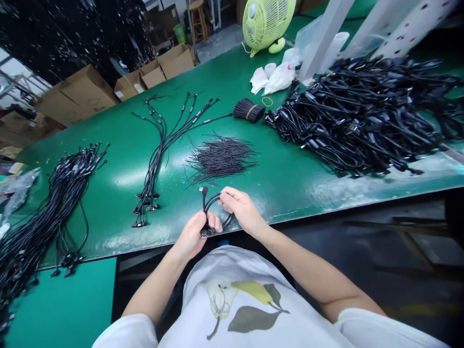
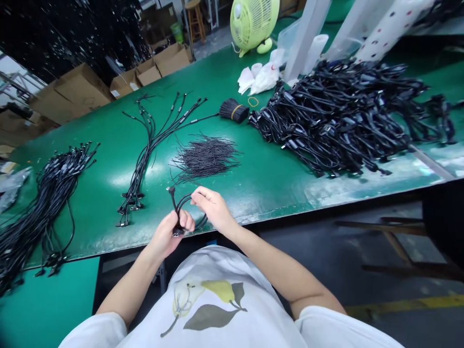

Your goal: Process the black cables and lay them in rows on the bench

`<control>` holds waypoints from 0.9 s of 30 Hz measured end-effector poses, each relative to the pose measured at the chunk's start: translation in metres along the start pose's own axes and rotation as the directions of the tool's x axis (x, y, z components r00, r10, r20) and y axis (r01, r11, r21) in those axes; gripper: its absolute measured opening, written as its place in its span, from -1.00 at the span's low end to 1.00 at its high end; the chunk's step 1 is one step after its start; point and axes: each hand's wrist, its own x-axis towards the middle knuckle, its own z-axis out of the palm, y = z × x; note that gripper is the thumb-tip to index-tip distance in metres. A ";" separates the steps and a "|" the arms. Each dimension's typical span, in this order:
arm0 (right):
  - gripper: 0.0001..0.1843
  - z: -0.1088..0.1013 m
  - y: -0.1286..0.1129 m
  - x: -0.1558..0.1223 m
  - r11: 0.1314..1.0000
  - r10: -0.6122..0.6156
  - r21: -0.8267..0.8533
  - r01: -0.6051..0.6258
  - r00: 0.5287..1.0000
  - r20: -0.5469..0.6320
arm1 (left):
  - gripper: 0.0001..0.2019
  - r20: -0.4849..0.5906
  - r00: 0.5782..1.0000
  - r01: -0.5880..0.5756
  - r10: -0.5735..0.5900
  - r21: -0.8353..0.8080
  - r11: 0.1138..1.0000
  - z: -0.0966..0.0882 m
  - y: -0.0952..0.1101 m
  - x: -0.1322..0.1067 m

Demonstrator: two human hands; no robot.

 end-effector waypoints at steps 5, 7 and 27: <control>-0.58 0.006 0.010 -0.011 0.889 0.226 0.393 -0.236 0.971 0.073 | -0.56 -0.122 0.992 -0.028 0.025 -0.024 0.999 -0.005 -0.012 -0.004; -0.61 0.006 0.014 -0.018 0.893 0.227 0.369 -0.258 0.966 0.125 | -0.59 -0.162 0.986 -0.041 0.027 -0.088 0.995 -0.009 -0.004 -0.007; -0.54 0.032 0.010 -0.024 0.943 0.166 0.307 -0.129 0.981 -0.098 | -0.51 0.086 0.993 0.020 -0.082 0.559 0.829 -0.019 -0.036 -0.003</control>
